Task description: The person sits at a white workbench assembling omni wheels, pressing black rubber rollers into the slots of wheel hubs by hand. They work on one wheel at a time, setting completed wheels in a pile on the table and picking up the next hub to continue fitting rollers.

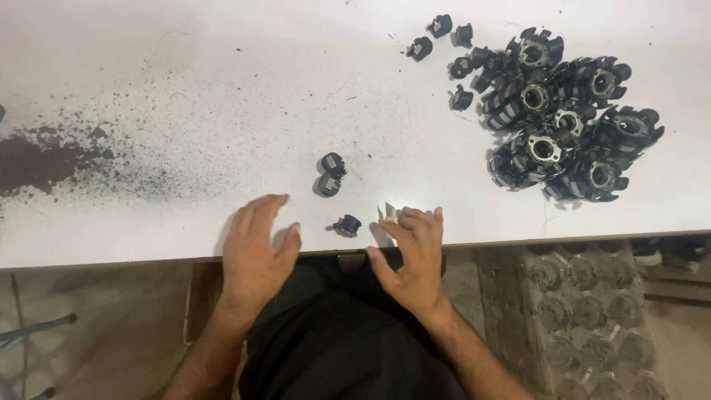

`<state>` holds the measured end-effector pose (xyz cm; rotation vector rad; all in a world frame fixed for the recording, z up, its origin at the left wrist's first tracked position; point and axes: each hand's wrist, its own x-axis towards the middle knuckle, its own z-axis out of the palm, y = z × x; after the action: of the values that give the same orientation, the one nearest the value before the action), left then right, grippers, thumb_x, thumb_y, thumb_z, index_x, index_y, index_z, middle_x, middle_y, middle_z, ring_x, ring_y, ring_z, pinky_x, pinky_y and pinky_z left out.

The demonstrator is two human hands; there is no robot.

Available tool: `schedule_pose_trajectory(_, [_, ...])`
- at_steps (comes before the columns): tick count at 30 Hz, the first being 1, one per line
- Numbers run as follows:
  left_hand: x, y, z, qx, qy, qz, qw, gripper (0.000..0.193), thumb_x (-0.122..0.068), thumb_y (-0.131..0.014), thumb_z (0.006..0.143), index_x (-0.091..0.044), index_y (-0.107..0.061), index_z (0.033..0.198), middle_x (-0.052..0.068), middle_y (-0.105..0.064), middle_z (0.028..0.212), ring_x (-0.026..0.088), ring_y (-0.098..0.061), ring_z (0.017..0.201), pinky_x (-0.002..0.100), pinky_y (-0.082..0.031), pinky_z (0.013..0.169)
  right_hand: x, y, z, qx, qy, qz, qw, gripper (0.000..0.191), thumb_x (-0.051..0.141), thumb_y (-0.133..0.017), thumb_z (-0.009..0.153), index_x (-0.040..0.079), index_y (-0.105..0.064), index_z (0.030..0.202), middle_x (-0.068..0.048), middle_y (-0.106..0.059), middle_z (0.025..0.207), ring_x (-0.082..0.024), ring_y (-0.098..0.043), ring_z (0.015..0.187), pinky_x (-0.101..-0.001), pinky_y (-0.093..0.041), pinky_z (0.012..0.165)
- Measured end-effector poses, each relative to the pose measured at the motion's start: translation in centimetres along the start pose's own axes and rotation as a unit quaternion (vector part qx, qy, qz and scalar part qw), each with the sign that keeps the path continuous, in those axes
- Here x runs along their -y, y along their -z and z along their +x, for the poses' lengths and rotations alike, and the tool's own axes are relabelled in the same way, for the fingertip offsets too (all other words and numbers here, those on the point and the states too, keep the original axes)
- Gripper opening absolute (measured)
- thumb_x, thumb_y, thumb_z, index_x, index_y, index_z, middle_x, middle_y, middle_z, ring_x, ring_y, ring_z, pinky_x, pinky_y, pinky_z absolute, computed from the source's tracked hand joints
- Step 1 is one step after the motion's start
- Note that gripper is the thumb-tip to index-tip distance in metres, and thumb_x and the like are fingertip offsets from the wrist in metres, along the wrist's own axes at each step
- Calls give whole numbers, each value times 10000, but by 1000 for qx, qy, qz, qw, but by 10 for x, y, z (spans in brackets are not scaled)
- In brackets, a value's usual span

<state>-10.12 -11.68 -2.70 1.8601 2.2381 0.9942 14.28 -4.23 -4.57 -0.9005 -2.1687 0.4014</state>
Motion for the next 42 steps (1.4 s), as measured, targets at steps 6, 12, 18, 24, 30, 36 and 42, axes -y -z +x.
schedule_pose_trajectory(6, [-30, -1, 4, 67, -16, -113, 991, 497, -166, -782, 806, -56, -662, 1276, 115, -690, 1194, 282, -652, 1066, 407, -543, 919, 15, -13, 22, 58, -5, -40, 998, 414, 227, -881, 782, 78, -711, 1130, -82, -578, 1121, -312, -518, 1259, -702, -189, 1194])
schedule_pose_trajectory(12, [-32, -15, -3, 45, -76, -102, 991, 360, -173, -811, 812, -69, -702, 1138, 71, -684, 1098, 274, -646, 1011, 403, -542, 853, 9, -19, 18, 44, -6, -33, 998, 387, 229, -890, 774, 79, -718, 1086, -70, -596, 1083, -296, -550, 1222, -691, -215, 1197])
schedule_pose_trajectory(18, [-27, -32, -9, 12, -83, -103, 991, 157, -108, -767, 871, -78, -679, 998, 36, -684, 1017, 237, -653, 932, 387, -538, 822, 7, -21, 19, 44, -7, -30, 999, 354, 245, -898, 773, 82, -728, 1038, -60, -602, 1068, -280, -554, 1208, -709, -200, 1208])
schedule_pose_trajectory(24, [-17, -15, -5, 17, 9, -36, 999, 130, -73, -747, 795, -80, -637, 864, 48, -653, 900, 238, -638, 855, 396, -522, 744, 5, -20, 21, 44, -8, -28, 999, 360, 253, -905, 771, 72, -722, 1022, -78, -604, 1068, -289, -552, 1195, -714, -198, 1203])
schedule_pose_trajectory(30, [-27, -17, 1, -29, -153, -47, 987, 295, -174, -788, 804, -42, -677, 1043, 88, -661, 1054, 259, -634, 977, 416, -511, 806, 5, -20, 21, 44, -3, -38, 998, 354, 240, -899, 780, 68, -722, 1033, -74, -600, 1075, -295, -550, 1209, -707, -208, 1212])
schedule_pose_trajectory(36, [-27, -42, -3, -28, -129, -83, 988, 151, -95, -754, 896, -61, -678, 1022, 42, -670, 1045, 227, -643, 999, 398, -519, 878, 3, -17, 21, 52, 4, -45, 998, 362, 246, -897, 778, 63, -715, 1032, -97, -588, 1105, -296, -538, 1193, -703, -210, 1211])
schedule_pose_trajectory(42, [-6, -28, -6, -28, -95, -39, 994, 123, -110, -748, 844, -68, -667, 927, 79, -652, 1015, 228, -625, 963, 425, -513, 884, -1, -16, 21, 45, 4, -54, 997, 382, 267, -891, 769, 62, -710, 1035, -98, -590, 1110, -307, -538, 1204, -705, -199, 1207])
